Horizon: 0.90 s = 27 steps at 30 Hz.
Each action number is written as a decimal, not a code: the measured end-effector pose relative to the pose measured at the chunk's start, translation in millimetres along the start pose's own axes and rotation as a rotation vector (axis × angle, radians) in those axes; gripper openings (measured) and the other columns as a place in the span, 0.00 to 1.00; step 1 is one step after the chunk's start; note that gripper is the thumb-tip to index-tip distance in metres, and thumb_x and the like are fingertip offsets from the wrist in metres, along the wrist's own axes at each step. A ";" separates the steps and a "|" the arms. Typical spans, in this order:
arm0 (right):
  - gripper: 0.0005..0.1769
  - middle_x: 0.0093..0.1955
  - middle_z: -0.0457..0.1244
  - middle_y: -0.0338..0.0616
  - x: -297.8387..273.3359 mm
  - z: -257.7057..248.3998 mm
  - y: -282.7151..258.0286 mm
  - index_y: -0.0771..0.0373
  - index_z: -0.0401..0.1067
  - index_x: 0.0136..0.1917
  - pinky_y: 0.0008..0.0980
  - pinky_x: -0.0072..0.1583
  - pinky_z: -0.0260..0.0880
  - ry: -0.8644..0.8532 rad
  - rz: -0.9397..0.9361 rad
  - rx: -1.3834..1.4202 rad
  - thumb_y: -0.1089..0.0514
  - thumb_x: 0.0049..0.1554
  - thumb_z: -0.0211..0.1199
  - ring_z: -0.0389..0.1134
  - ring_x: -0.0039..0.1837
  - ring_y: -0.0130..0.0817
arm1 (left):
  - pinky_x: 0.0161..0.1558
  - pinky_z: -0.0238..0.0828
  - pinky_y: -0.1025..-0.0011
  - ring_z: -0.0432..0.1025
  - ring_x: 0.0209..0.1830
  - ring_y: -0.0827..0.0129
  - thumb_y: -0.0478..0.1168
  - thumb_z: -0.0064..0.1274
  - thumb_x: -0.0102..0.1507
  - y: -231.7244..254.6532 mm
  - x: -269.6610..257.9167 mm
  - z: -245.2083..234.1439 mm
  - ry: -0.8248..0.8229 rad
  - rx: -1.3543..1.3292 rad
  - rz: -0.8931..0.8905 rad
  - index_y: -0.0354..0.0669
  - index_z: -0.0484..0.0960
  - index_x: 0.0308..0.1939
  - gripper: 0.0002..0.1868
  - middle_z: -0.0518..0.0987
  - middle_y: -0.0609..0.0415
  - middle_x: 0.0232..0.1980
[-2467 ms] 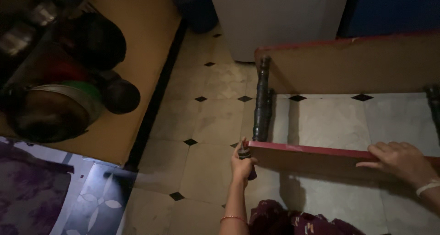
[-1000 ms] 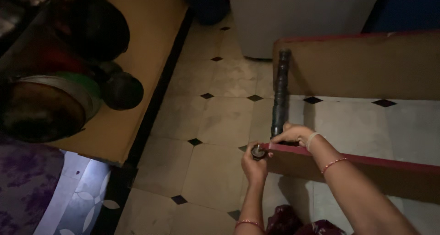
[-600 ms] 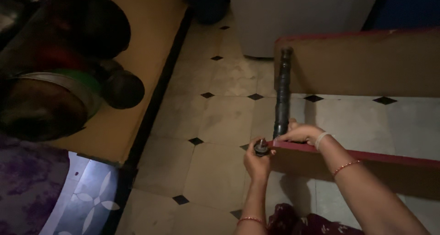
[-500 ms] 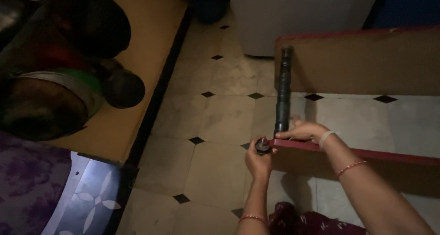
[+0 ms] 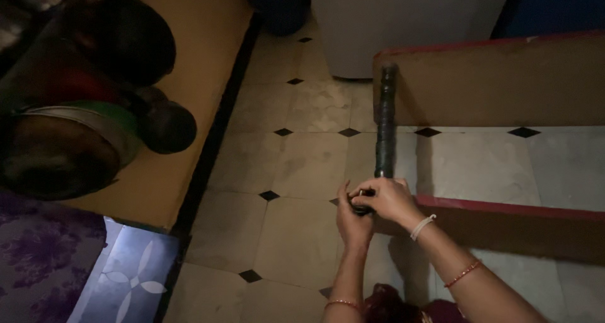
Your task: The person assembles a small table by inserting four black turned legs into a rectangular tabletop. They pick up each leg, align it with a hole in the tabletop, and push it in until seated. The process is repeated for all four legs.
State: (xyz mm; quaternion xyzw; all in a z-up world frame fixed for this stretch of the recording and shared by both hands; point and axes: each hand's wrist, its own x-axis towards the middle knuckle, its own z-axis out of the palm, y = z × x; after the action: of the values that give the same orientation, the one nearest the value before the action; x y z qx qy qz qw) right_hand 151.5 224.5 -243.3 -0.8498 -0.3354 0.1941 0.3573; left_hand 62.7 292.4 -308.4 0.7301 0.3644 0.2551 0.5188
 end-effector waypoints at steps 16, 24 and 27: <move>0.24 0.42 0.64 0.39 -96.9 -46.4 62.2 0.52 0.67 0.50 0.42 0.46 0.74 0.041 0.099 1.561 0.33 0.64 0.43 0.68 0.42 0.35 | 0.60 0.69 0.67 0.73 0.59 0.64 0.24 0.62 0.56 -52.7 -5.3 28.6 -0.167 -0.189 0.016 0.46 0.79 0.61 0.29 0.78 0.50 0.59; 0.28 0.37 0.63 0.45 -131.2 -1.0 55.0 0.58 0.67 0.52 0.34 0.35 0.70 -0.005 0.489 1.222 0.32 0.61 0.47 0.66 0.32 0.32 | 0.58 0.72 0.68 0.76 0.56 0.64 0.22 0.56 0.59 -71.7 -5.5 17.1 -0.349 -0.321 0.082 0.40 0.77 0.60 0.26 0.82 0.48 0.55; 0.31 0.35 0.63 0.47 -135.0 23.5 74.2 0.60 0.68 0.51 0.34 0.36 0.71 -0.171 0.562 1.140 0.30 0.61 0.46 0.66 0.32 0.34 | 0.58 0.72 0.69 0.76 0.57 0.66 0.23 0.53 0.61 -76.8 -4.9 23.5 -0.358 -0.405 0.073 0.40 0.74 0.63 0.26 0.82 0.49 0.55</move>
State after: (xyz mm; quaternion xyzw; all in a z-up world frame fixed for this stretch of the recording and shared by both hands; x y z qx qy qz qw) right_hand 75.7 101.5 -301.5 -0.5635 0.0289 0.4952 0.6606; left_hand 56.9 290.1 -388.6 0.6573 0.1819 0.2081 0.7011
